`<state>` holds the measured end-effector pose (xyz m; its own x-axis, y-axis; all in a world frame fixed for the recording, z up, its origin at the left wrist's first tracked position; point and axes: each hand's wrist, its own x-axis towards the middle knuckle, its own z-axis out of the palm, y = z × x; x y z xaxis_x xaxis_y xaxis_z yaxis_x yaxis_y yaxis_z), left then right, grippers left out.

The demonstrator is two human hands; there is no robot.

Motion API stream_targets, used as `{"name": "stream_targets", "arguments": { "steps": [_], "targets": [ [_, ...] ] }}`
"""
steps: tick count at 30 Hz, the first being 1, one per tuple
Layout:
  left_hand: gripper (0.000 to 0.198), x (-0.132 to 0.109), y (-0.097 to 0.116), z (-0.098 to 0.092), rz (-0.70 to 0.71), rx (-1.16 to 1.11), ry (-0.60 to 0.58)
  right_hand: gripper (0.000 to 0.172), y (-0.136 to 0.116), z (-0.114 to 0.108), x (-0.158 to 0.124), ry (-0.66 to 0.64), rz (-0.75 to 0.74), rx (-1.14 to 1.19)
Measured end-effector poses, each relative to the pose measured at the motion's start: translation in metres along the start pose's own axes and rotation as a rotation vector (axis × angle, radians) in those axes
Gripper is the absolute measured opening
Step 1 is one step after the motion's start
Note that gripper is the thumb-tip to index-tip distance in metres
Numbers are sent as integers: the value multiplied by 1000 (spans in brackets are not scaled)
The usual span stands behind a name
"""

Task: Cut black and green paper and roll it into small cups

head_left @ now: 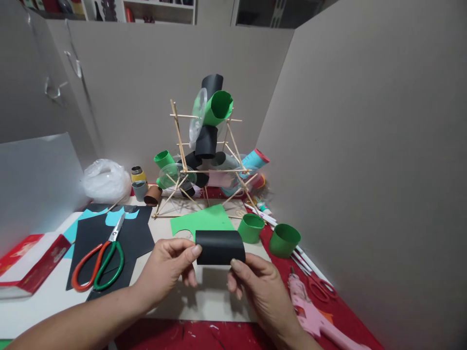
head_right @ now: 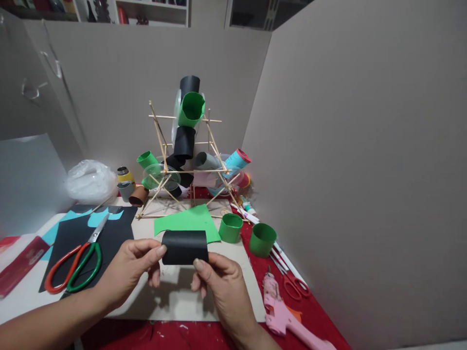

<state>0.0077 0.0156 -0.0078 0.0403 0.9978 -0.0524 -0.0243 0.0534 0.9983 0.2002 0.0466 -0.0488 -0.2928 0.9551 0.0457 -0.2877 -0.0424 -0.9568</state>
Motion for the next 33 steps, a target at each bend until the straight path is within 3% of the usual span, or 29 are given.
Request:
{"name": "stream_targets", "arguments": {
  "steps": [4, 8, 14, 19, 27, 33],
  "targets": [
    [45, -2, 1, -4, 75, 120, -18, 43, 1, -1, 0, 3, 17, -38],
    [46, -2, -1, -5, 103, 172, -33, 38, -1, 0, -1, 19, 42, -150],
    [41, 6, -6, -3, -22, -29, 36, 41, 1, 1, -2, 48, 31, -241],
    [33, 10, -12, -6, -1, -77, 101, 46, 6, 4, 0, 25, 38, -271],
    [32, 10, -16, -8, 81, 12, 77, 41, 2, 6, -1, 4, 76, -204],
    [39, 10, -11, -3, 47, 46, 145, 42, 2, 6, 1, 49, 58, -37]
  ]
}}
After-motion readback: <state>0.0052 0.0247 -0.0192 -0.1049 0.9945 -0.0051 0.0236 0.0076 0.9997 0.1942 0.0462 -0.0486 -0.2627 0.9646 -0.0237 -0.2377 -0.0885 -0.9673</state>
